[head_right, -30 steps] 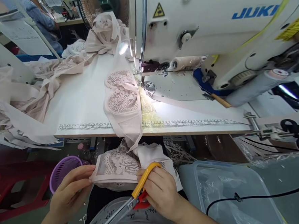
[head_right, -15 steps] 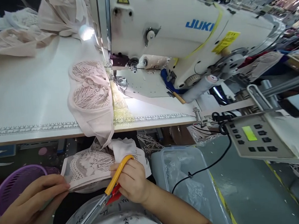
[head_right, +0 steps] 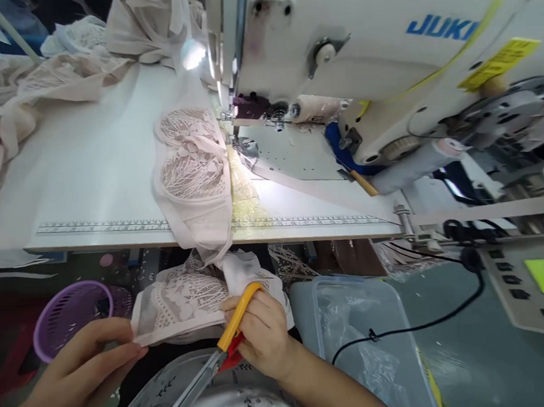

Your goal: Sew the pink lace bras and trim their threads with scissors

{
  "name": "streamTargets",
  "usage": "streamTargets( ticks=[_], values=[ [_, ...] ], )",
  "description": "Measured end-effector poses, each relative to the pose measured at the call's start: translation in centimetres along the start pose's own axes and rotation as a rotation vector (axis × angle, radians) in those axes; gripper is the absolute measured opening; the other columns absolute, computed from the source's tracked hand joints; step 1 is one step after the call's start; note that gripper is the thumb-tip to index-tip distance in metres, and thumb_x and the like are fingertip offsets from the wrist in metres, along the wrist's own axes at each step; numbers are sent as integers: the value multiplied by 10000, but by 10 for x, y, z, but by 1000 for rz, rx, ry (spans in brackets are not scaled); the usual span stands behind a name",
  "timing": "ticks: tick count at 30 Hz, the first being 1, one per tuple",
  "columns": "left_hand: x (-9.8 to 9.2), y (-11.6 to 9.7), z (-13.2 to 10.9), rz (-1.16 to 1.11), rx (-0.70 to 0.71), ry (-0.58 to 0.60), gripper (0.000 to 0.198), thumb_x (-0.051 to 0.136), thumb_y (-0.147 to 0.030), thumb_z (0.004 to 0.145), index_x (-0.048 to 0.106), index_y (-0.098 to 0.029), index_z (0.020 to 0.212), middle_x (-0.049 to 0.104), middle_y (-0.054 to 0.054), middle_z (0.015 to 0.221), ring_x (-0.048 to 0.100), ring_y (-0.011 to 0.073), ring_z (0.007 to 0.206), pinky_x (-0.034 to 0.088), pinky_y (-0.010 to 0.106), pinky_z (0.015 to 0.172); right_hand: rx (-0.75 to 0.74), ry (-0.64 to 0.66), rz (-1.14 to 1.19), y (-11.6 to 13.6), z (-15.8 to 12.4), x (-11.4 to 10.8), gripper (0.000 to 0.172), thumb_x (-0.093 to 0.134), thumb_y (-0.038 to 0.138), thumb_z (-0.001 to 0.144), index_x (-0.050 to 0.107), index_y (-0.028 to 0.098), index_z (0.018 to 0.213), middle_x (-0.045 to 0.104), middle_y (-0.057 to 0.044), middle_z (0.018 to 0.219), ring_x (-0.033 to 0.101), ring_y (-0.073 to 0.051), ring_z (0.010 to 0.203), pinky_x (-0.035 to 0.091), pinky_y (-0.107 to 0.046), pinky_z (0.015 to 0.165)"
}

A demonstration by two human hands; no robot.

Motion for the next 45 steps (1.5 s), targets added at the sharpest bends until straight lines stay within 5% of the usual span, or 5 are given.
streamTargets(
  ticks=[22, 30, 35, 38, 45],
  values=[
    [-19, -12, 2, 136, 87, -115, 202, 538, -14, 817, 576, -180, 924, 623, 74, 975, 620, 142, 928, 550, 224, 772, -51, 27, -15, 1, 4, 4, 228, 523, -1, 750, 581, 134, 925, 677, -115, 820, 654, -206, 764, 536, -335, 635],
    [-24, -38, 17, 272, 158, -209, 176, 642, -50, 770, 602, -151, 908, 694, 67, 923, 614, 170, 868, 495, 310, 822, 141, 47, 49, -8, 17, 10, 201, 446, 29, 741, 569, 185, 778, 625, -47, 700, 591, -169, 666, 485, -276, 566],
    [27, -60, 40, 440, 306, 10, 172, 491, -214, 899, 624, -138, 978, 685, 66, 856, 619, 223, 851, 444, 450, 908, 290, 145, 20, -18, 21, 19, 136, 482, 75, 622, 450, 206, 606, 489, 12, 568, 455, -136, 539, 376, -241, 478],
    [52, -44, 46, 362, 198, 158, 296, 346, -185, 927, 619, -201, 813, 610, 17, 670, 586, 177, 622, 500, 323, 628, 403, 199, 109, -25, 18, 22, 216, 532, 94, 578, 350, 209, 564, 434, 40, 562, 385, -106, 501, 315, -214, 431],
    [54, -24, 43, 141, 57, 343, 247, 360, -256, 925, 593, -229, 849, 590, -8, 676, 581, 125, 536, 431, 202, 476, 396, 422, 158, -25, 18, 19, 359, 653, 131, 638, 309, 220, 589, 482, 53, 610, 470, -92, 529, 373, -182, 439]
  ],
)
Point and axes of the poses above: each hand's wrist, its own z-axis towards the middle knuckle, its own x-axis out of the palm, y = z × x, the point moved 9 cm from there along z, towards the middle knuckle
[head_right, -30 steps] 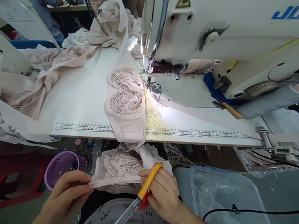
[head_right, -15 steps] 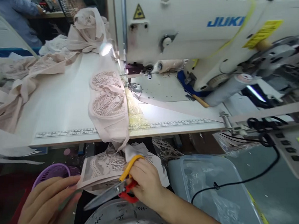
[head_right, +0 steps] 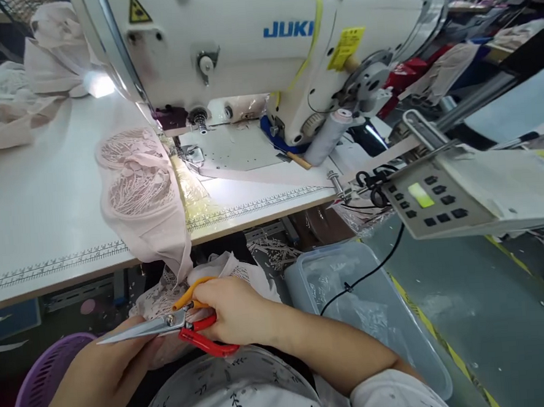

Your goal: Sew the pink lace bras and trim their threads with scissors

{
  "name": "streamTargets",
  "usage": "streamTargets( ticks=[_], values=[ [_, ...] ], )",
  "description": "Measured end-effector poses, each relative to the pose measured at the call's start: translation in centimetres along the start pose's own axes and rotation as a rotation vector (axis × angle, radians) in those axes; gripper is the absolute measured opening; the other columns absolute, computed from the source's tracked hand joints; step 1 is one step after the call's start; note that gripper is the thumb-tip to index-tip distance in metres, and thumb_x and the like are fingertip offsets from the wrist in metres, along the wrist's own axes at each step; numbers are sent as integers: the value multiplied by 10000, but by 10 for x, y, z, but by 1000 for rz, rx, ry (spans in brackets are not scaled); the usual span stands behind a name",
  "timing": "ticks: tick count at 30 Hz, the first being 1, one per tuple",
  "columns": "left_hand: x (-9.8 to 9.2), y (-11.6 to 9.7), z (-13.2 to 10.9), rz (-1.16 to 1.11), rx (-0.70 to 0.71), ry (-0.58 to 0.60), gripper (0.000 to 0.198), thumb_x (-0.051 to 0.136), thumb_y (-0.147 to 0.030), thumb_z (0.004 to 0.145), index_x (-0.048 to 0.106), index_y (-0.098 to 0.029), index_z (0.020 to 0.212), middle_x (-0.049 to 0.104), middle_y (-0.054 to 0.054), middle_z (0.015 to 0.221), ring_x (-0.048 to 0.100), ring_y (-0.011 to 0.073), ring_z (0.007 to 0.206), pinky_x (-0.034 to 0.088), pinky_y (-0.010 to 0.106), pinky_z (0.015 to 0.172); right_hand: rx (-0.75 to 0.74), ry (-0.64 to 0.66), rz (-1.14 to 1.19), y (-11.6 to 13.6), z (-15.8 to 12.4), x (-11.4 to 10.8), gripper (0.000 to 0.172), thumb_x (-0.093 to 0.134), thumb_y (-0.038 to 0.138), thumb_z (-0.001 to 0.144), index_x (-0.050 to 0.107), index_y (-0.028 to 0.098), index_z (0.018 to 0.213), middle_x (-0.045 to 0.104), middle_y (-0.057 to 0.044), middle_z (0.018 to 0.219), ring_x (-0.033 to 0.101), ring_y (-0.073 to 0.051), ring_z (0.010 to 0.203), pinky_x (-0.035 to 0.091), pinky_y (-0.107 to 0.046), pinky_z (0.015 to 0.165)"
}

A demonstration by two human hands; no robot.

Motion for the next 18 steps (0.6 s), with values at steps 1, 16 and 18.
streamTargets(
  ticks=[1, 16, 18],
  values=[
    [-2, -2, 0, -29, 18, 22, 230, 369, -237, 922, 587, -227, 847, 579, -15, 670, 579, 115, 529, 427, 191, 472, -13, 26, -1, 2, 0, 0, 358, 653, 124, 641, 312, 220, 589, 485, 54, 610, 473, -90, 525, 373, -180, 435],
    [4, 26, -25, -316, -218, 339, 293, 358, -303, 934, 606, -238, 792, 622, -15, 691, 592, 122, 608, 433, 184, 540, 105, 200, 345, -9, -14, 29, 315, 656, 197, 676, 359, 193, 571, 461, 52, 615, 377, -69, 512, 334, -180, 451],
    [2, 30, -33, -331, -216, 372, 257, 396, -312, 923, 616, -240, 809, 629, -17, 711, 595, 115, 618, 425, 172, 545, 224, 235, 465, -16, -17, 35, 362, 699, 266, 662, 356, 188, 575, 440, 59, 622, 354, -61, 515, 336, -174, 455]
  ],
)
Point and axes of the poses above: each hand's wrist, its own z-axis towards the middle knuckle, its own x-axis out of the palm, y = z × x, the point moved 9 cm from there along z, towards the middle knuckle
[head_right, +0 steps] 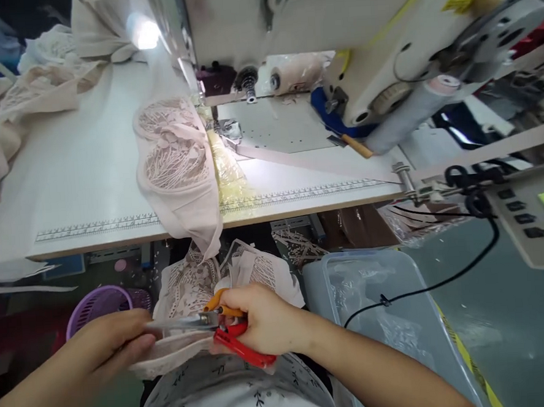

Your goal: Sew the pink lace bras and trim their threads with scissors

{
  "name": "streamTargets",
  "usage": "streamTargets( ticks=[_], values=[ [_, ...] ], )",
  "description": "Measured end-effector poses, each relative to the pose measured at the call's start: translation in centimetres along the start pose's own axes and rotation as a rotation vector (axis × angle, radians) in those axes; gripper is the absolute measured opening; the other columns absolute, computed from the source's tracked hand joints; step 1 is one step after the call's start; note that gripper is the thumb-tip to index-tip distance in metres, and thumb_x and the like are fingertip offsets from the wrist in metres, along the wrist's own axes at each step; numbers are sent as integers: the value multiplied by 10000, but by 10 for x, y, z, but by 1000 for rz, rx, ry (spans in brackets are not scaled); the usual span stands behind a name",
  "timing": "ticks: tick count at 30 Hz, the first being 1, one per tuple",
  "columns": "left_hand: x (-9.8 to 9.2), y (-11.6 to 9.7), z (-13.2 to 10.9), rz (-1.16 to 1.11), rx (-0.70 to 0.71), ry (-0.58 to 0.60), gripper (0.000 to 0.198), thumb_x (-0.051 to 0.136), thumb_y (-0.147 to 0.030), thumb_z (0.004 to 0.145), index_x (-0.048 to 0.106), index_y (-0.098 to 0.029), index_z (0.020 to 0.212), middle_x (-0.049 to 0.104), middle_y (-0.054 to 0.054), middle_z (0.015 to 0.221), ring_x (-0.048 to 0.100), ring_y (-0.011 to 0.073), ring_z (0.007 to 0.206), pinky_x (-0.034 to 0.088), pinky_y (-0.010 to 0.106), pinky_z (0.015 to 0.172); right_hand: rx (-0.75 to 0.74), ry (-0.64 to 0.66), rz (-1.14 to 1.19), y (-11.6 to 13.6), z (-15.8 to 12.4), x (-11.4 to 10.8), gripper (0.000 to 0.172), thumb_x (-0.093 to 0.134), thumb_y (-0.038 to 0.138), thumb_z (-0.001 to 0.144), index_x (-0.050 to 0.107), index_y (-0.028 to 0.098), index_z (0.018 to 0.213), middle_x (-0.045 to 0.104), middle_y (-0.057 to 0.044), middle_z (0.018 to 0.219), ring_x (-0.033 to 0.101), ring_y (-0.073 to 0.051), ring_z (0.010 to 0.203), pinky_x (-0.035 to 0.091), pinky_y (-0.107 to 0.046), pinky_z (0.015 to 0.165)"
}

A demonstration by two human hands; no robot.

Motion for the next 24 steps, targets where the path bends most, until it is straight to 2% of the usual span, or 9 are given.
streamTargets(
  ticks=[3, 6, 8, 10, 12, 15, 17, 20, 24],
  values=[
    [6, 3, -7, 9, 7, 61, 148, 486, -321, 890, 621, -261, 873, 640, -32, 755, 601, 107, 648, 411, 164, 564, 192, 41, 83, -16, 0, 5, 393, 716, 338, 640, 359, 185, 580, 375, 70, 594, 332, -63, 525, 336, -178, 467],
    [14, 1, -8, 68, 28, 88, 167, 495, -291, 881, 575, -237, 745, 604, -47, 681, 562, 100, 597, 370, 180, 540, 320, 92, 30, -25, -3, 9, 393, 693, 366, 654, 358, 182, 560, 341, 75, 564, 299, -61, 511, 304, -176, 448],
    [21, -3, -8, 90, 53, 112, 195, 458, -235, 884, 523, -224, 701, 583, -47, 669, 546, 101, 596, 360, 188, 543, 348, 177, -50, -27, -7, 13, 392, 683, 344, 656, 349, 181, 533, 338, 75, 538, 284, -60, 495, 271, -171, 423],
    [25, -6, -9, 92, 67, 135, 155, 434, -178, 872, 501, -223, 740, 579, -41, 717, 554, 106, 641, 378, 188, 578, 317, 291, -157, -25, -11, 21, 360, 665, 267, 654, 345, 182, 513, 332, 79, 503, 279, -61, 471, 250, -171, 407],
    [28, -8, -8, 65, 67, 158, 131, 423, -145, 863, 494, -225, 789, 576, -35, 769, 562, 107, 682, 396, 181, 605, 223, 367, -265, -17, -13, 27, 297, 644, 171, 638, 376, 178, 510, 388, 80, 495, 308, -62, 458, 270, -174, 421],
    [28, -12, -8, -11, 73, 160, 133, 425, -148, 873, 504, -230, 804, 580, -39, 777, 567, 99, 684, 411, 162, 608, 57, 376, -375, -4, -14, 34, 179, 642, 114, 615, 485, 179, 557, 577, 57, 605, 432, -75, 498, 330, -183, 475],
    [28, -15, -8, -53, 85, 148, 147, 426, -166, 885, 519, -233, 793, 583, -43, 748, 564, 97, 666, 419, 156, 615, -4, 370, -424, 1, -14, 37, 131, 644, 143, 624, 528, 185, 577, 632, 38, 649, 492, -90, 523, 339, -188, 480],
    [33, -16, -11, -114, 106, 154, 165, 416, -186, 898, 539, -233, 798, 597, -33, 748, 565, 104, 682, 436, 160, 661, -31, 433, -492, 2, -13, 42, 152, 636, 215, 646, 522, 187, 549, 628, 29, 612, 509, -101, 514, 314, -193, 456],
    [48, -12, -18, -232, 99, 229, 206, 388, -239, 918, 518, -221, 759, 582, -21, 723, 543, 102, 653, 436, 154, 635, 27, 529, -631, -4, -11, 43, 180, 610, 249, 655, 479, 176, 556, 585, 21, 583, 451, -100, 488, 239, -206, 432]
  ],
)
Point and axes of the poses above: each hand's wrist, its own z-axis towards the middle knuckle, its own x-axis out of the palm, y = z × x, the point moved 9 cm from there along z, towards the middle knuckle
